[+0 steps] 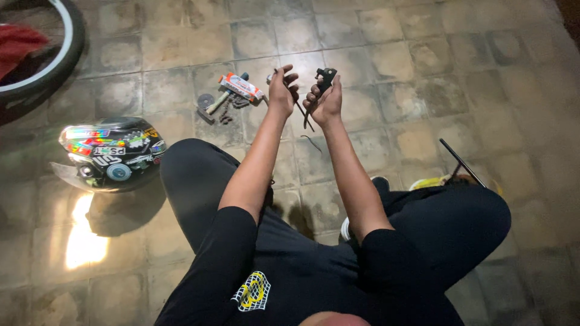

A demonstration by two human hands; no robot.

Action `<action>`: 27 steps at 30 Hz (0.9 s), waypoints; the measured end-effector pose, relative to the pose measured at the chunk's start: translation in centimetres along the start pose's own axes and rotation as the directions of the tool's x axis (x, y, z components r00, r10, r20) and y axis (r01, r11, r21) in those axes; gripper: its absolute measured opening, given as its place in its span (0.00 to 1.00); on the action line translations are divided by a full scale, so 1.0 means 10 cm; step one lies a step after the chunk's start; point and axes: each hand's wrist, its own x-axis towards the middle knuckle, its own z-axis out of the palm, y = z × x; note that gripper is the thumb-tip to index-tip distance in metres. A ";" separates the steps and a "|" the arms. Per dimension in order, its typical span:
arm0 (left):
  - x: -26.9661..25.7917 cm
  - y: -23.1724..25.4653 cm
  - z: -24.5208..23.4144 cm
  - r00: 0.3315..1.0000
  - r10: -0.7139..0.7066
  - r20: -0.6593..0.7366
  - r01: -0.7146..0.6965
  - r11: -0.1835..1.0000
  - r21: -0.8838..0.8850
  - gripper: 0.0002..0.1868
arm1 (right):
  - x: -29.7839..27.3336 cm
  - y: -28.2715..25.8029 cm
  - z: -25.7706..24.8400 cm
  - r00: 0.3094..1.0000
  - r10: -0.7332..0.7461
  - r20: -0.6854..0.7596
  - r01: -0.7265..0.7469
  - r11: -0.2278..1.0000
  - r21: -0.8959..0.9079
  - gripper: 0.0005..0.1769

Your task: Repairing or cleaning a bicycle chain and related mechanical components while sitting on the floor.

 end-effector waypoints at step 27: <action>-1.13 -2.80 1.77 0.714 -0.489 0.501 0.056 0.753 0.655 0.17 | -1.96 -1.74 -3.44 0.215 -0.281 -0.935 0.704 0.708 -0.051 0.20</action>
